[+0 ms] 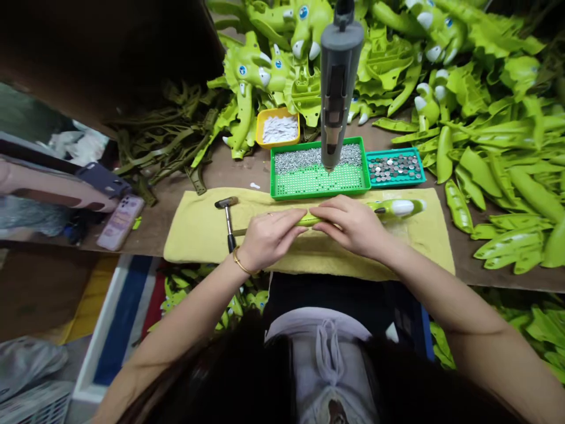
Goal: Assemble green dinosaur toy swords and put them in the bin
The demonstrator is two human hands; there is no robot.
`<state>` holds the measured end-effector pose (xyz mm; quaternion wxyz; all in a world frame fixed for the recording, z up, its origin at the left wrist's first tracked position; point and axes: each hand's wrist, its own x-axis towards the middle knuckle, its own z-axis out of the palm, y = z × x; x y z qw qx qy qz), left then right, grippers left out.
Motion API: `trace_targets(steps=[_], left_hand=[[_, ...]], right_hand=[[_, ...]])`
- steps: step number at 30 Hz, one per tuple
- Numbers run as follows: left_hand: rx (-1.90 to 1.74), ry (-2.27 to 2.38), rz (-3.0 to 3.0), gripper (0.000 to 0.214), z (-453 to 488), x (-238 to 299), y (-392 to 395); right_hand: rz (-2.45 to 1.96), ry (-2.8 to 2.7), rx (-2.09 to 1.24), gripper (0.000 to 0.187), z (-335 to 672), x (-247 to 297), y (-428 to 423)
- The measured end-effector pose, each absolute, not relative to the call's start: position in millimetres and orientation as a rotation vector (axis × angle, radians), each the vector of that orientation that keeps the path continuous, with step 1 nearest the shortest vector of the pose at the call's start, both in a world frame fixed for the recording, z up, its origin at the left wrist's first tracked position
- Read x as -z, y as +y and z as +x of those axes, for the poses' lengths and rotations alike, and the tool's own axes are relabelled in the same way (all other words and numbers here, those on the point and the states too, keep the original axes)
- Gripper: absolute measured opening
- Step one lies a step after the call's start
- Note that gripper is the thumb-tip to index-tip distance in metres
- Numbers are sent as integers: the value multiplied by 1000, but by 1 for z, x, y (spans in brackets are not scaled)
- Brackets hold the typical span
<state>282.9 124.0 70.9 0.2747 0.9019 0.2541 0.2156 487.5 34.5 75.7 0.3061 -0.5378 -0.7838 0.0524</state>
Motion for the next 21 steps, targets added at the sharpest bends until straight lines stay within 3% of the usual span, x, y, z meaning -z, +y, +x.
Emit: trace_targets(steps=[6, 10, 12, 15, 21], left_hand=[[-775, 595, 2506, 27, 285, -73, 119], [-890, 307, 2670, 58, 273, -62, 133], [-746, 164, 2756, 65, 257, -46, 147], [-641, 155, 2765, 59, 226, -15, 166], [-738, 178, 2885, 38, 245, 1, 163]], right_hand=[[-1415, -1934, -156, 30, 478, -64, 39], [-1372, -2032, 51, 35, 487, -70, 24], [-1345, -1980, 242, 34, 511, -73, 13], [-1518, -1649, 408, 23, 587, -81, -8], [-2393, -691, 338, 38, 797, -95, 1]])
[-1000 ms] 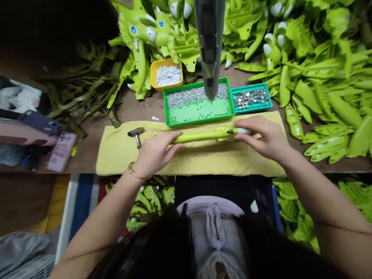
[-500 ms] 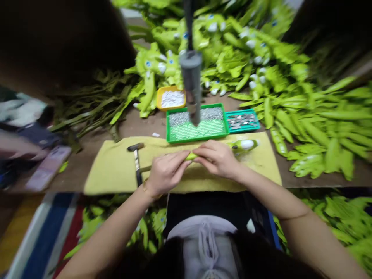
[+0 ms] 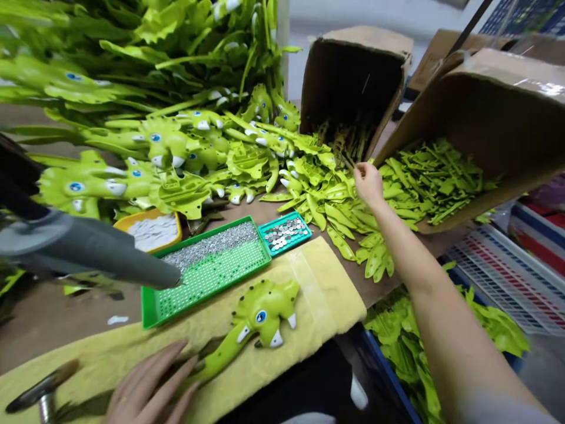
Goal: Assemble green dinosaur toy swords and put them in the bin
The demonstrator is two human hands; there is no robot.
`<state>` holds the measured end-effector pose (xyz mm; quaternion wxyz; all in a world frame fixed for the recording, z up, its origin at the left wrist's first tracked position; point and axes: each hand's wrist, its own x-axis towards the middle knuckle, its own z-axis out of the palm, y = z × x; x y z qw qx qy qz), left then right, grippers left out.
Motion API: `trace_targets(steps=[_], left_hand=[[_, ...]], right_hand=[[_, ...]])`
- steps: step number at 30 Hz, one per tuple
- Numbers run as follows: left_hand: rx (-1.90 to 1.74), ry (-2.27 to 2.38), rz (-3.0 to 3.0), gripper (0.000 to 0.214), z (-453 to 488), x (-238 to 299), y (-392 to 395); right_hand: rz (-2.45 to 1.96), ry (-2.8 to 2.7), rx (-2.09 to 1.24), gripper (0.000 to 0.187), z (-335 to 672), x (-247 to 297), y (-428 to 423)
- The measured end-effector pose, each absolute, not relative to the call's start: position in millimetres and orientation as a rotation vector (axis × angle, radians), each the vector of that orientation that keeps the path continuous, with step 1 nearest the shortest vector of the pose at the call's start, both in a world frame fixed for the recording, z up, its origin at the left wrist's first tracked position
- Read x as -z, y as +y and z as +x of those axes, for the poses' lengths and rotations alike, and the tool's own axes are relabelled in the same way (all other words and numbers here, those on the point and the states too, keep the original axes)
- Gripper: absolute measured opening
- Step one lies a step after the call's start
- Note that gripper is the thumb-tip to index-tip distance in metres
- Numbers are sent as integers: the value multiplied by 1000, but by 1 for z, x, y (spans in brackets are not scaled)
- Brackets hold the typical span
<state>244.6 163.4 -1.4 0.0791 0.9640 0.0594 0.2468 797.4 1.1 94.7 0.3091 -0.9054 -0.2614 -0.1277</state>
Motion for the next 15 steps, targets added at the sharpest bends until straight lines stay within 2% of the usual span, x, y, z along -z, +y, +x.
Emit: trace_targets(steps=[3, 7, 9, 12, 15], left_hand=[[-823, 241, 2871, 43, 312, -17, 135], [-852, 432, 2896, 65, 391, -23, 101], [-823, 531, 2932, 72, 408, -18, 96], [-777, 562, 2964, 65, 411, -11, 97], [-770, 535, 2929, 54, 407, -10, 98]], right_hand=[[-2455, -632, 330, 39, 849, -96, 30], [-2491, -595, 257, 57, 866, -95, 73], [-2498, -591, 190, 58, 868, -97, 87], [-2452, -561, 248, 46, 870, -111, 87], [-2370, -532, 454, 46, 864, -145, 56]])
